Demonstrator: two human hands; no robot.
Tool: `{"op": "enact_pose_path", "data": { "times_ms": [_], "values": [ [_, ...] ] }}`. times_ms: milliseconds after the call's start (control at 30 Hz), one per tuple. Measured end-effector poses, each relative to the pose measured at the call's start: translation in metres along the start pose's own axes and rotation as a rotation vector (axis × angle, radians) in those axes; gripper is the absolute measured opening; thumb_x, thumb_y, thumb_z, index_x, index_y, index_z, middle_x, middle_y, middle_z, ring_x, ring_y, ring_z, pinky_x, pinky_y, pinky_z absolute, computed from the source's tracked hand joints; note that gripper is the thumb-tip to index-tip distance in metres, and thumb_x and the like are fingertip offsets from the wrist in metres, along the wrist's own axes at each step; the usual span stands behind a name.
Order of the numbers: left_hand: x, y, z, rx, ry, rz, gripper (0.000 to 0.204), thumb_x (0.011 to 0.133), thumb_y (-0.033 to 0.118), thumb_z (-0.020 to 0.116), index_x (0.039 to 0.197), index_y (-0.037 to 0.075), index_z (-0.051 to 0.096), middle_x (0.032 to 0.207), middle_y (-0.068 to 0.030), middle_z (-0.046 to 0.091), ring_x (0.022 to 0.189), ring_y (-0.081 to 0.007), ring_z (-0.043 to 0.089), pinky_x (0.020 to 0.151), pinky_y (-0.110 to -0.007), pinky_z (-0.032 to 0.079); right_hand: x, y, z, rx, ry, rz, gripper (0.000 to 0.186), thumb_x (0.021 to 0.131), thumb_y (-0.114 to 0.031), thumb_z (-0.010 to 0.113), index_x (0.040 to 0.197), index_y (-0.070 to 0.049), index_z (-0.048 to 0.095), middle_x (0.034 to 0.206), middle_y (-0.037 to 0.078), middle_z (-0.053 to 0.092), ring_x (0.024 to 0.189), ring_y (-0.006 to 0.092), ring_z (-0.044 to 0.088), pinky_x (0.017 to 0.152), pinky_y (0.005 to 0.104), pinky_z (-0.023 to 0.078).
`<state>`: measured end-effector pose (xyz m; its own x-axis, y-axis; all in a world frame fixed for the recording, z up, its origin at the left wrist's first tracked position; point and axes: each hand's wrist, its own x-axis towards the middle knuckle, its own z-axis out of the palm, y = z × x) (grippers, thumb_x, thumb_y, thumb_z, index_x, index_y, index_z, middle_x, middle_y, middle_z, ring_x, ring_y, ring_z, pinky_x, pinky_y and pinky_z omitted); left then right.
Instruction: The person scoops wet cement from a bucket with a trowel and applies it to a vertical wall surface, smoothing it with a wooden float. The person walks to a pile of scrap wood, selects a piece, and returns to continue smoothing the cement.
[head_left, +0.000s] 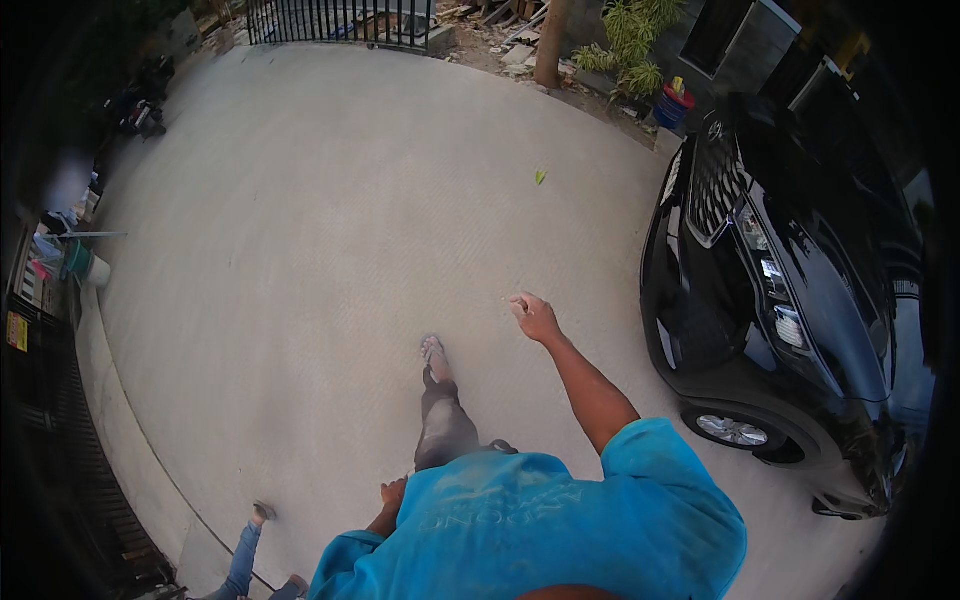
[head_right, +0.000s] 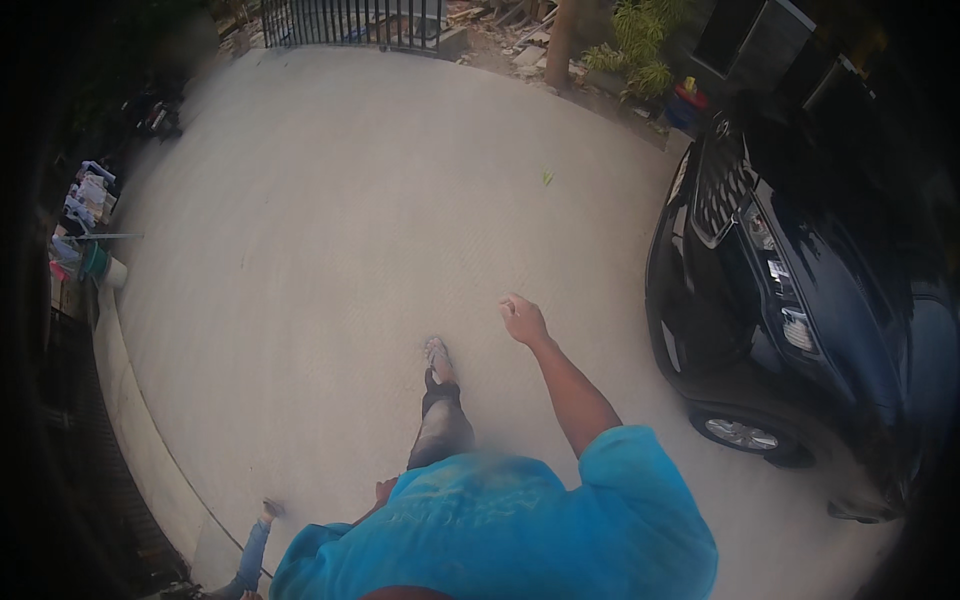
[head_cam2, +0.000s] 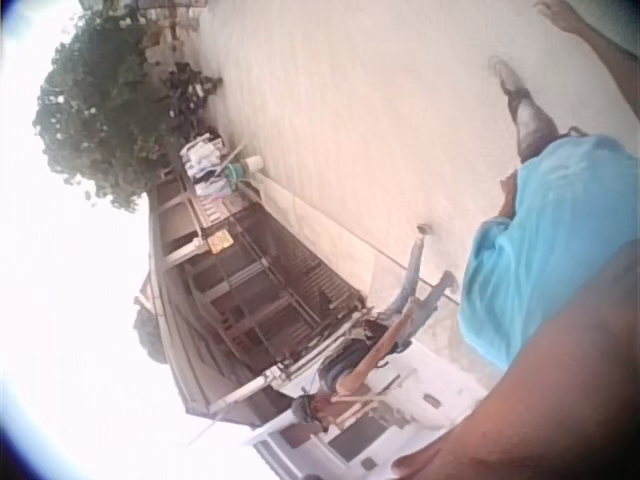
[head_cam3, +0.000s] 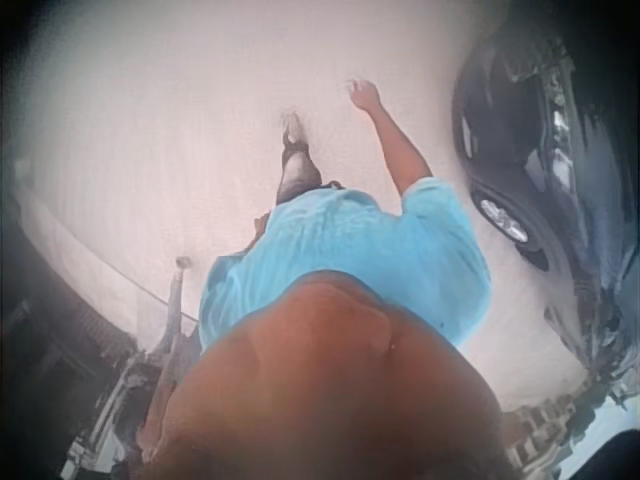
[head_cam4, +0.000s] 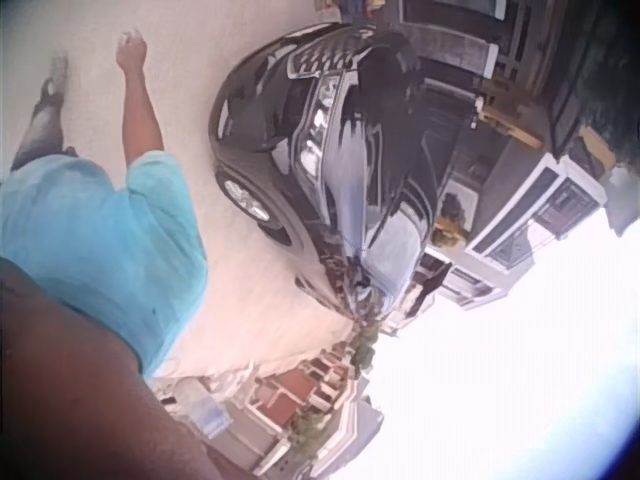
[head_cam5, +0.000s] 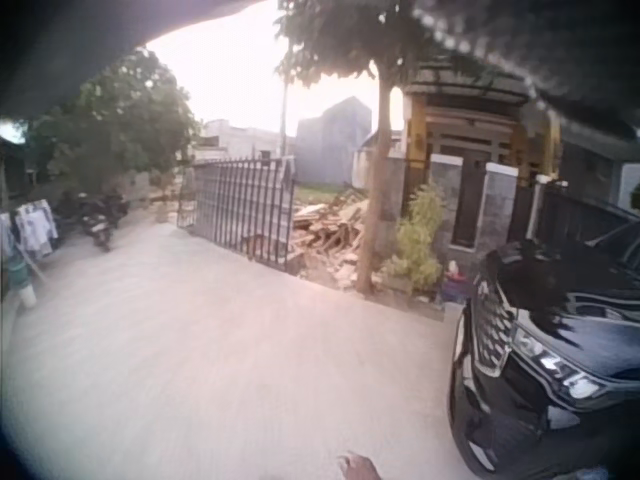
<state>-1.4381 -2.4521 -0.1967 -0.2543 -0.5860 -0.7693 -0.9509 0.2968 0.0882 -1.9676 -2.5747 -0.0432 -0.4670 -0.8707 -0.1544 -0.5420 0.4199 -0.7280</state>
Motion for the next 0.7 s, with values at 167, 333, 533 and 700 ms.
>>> {"op": "enact_pose_path", "data": {
  "times_ms": [167, 333, 533, 700],
  "values": [
    [0.157, 0.035, -0.210, -0.094, 0.149, -0.249, 0.039, 0.098, 0.029, 0.044, 0.132, 0.011, 0.052, 0.117, -0.0132, 0.068, 0.108, -0.0328, 0.066, 0.095, -0.056, 0.041, 0.117, 0.020, 0.010, -0.135, -0.201, 0.212, 0.029, 0.094, -0.025, 0.056, 0.116, -0.009, 0.066, 0.109, 0.018, 0.069, 0.104, 0.0321, 0.066, 0.090, 0.0429, 0.051],
    [0.297, 0.090, -0.509, -0.376, 0.358, -0.183, 0.058, 0.088, 0.023, 0.058, 0.141, 0.003, 0.045, 0.109, -0.0222, 0.070, 0.102, -0.0372, 0.068, 0.088, -0.047, 0.053, 0.122, 0.175, 0.003, -0.662, -0.188, 0.223, 0.022, 0.083, -0.022, 0.057, 0.088, -0.009, 0.073, 0.090, 0.015, 0.069, 0.086, 0.0343, 0.068, 0.075, 0.0463, 0.055],
    [0.494, 0.197, -0.779, -0.505, 0.655, 0.160, 0.037, 0.091, 0.020, 0.061, 0.126, 0.008, 0.062, 0.106, -0.0179, 0.072, 0.099, -0.0345, 0.069, 0.085, -0.044, 0.054, 0.138, 0.287, -0.013, -0.574, -0.466, 0.408, 0.016, 0.091, -0.020, 0.054, 0.084, -0.010, 0.064, 0.079, 0.006, 0.063, 0.070, 0.0189, 0.062, 0.062, 0.0378, 0.049],
    [0.619, 0.242, -0.851, -0.537, 0.522, 0.110, 0.033, 0.090, 0.020, 0.062, 0.120, 0.006, 0.065, 0.107, -0.0189, 0.072, 0.101, -0.0340, 0.069, 0.089, -0.043, 0.053, 0.361, 0.314, -0.024, -0.643, -0.546, -0.091, 0.015, 0.097, -0.020, 0.053, 0.092, -0.013, 0.066, 0.093, -0.001, 0.062, 0.089, 0.0151, 0.061, 0.077, 0.0394, 0.047]
  ]
}}
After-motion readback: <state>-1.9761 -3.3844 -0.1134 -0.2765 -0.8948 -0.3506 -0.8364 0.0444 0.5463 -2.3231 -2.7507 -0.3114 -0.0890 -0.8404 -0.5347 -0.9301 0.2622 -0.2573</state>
